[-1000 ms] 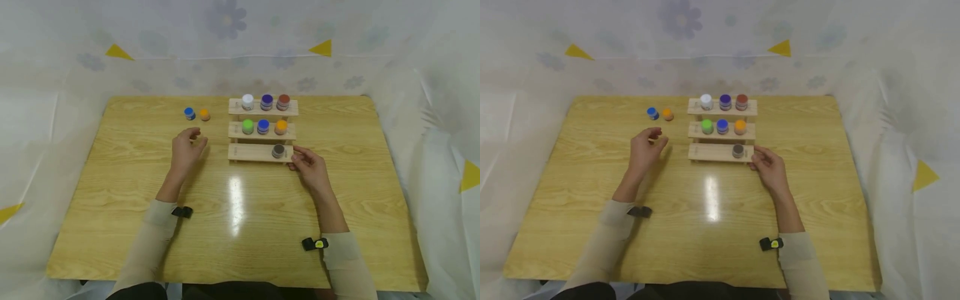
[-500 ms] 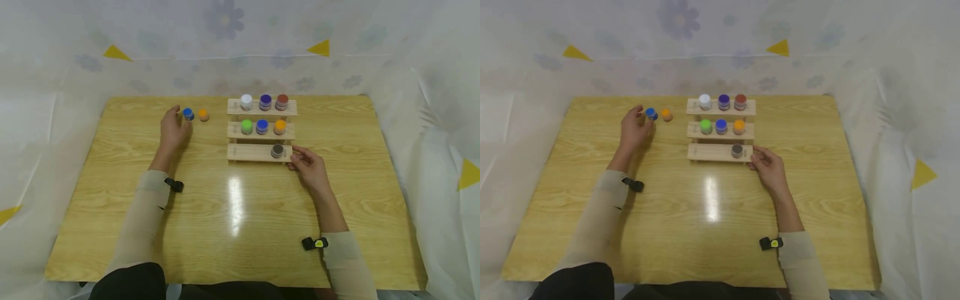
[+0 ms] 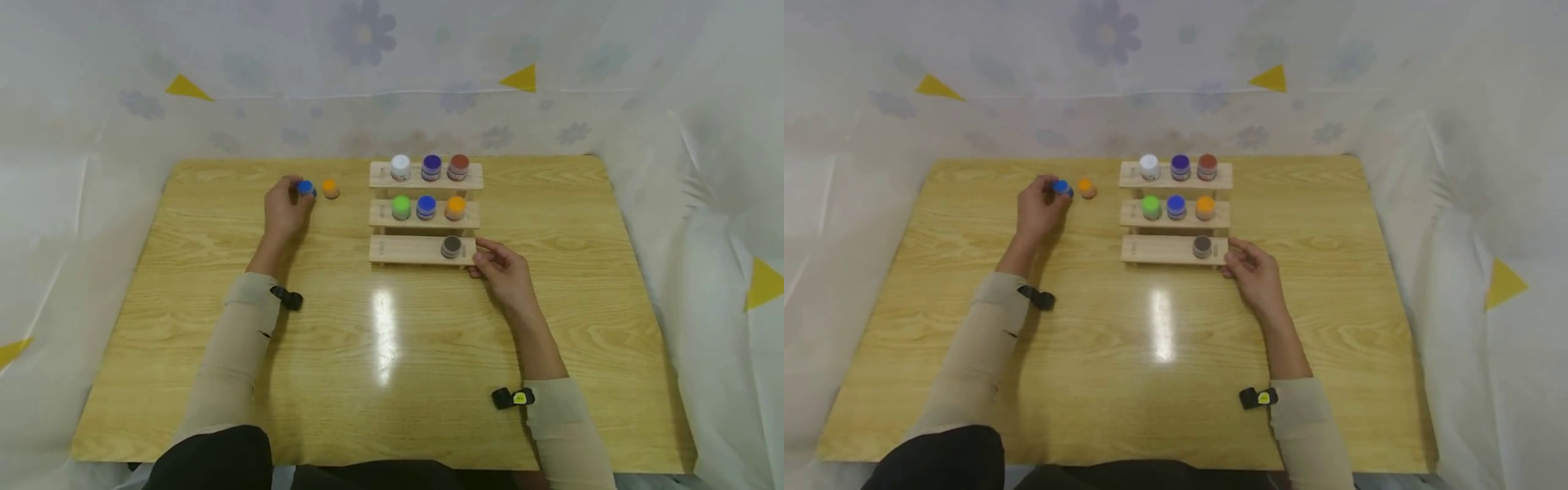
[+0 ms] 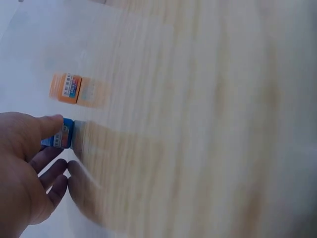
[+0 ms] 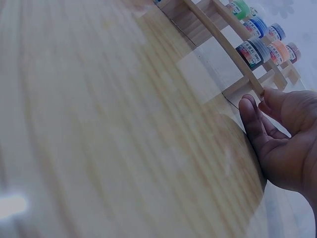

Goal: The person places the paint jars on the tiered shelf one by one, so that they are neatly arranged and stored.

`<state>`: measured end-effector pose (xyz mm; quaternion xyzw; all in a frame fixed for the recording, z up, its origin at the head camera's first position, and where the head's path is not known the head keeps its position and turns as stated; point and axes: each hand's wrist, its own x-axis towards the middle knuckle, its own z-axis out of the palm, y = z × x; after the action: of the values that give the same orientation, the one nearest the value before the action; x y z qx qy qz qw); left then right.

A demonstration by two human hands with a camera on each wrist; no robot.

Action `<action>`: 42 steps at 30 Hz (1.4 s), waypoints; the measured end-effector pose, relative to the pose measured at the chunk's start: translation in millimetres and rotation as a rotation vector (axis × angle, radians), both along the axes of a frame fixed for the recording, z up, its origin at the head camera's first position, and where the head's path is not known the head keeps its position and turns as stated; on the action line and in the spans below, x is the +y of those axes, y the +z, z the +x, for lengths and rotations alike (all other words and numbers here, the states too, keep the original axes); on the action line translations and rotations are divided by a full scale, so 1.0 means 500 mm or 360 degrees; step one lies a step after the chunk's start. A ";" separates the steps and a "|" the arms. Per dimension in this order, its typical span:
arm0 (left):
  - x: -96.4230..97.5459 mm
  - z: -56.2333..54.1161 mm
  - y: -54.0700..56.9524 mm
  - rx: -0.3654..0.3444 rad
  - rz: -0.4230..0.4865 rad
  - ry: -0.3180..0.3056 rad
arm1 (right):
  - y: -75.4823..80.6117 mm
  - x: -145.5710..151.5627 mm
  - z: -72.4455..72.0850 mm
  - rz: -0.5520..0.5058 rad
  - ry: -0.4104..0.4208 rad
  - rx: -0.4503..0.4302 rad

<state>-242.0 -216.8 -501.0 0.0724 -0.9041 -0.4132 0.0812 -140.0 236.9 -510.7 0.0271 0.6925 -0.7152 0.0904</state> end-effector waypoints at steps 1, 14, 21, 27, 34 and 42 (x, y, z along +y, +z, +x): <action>0.002 0.005 0.000 -0.0010 0.0016 0.0002 | 0.000 0.000 0.000 -0.0001 -0.0001 0.0001; 0.055 0.099 0.008 0.0043 0.0141 -0.0033 | -0.001 0.002 -0.004 0.0005 0.0008 0.0023; 0.113 0.145 0.034 0.0137 0.0144 -0.0141 | -0.001 0.003 -0.003 0.0007 0.0002 0.0022; 0.173 0.179 0.057 0.0226 0.0067 -0.0261 | 0.000 0.003 -0.002 -0.0022 0.0000 0.0023; 0.226 0.204 0.063 0.0278 0.0034 -0.0359 | 0.001 0.000 -0.002 0.0005 0.0012 0.0026; 0.288 0.205 0.068 0.0313 -0.0219 -0.0542 | -0.002 -0.001 -0.002 -0.0025 0.0014 0.0030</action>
<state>-139.7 -73.0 -467.1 -0.1280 -0.9171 -0.3633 0.1028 -140.8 236.6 -511.7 0.0167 0.6878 -0.7205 0.0872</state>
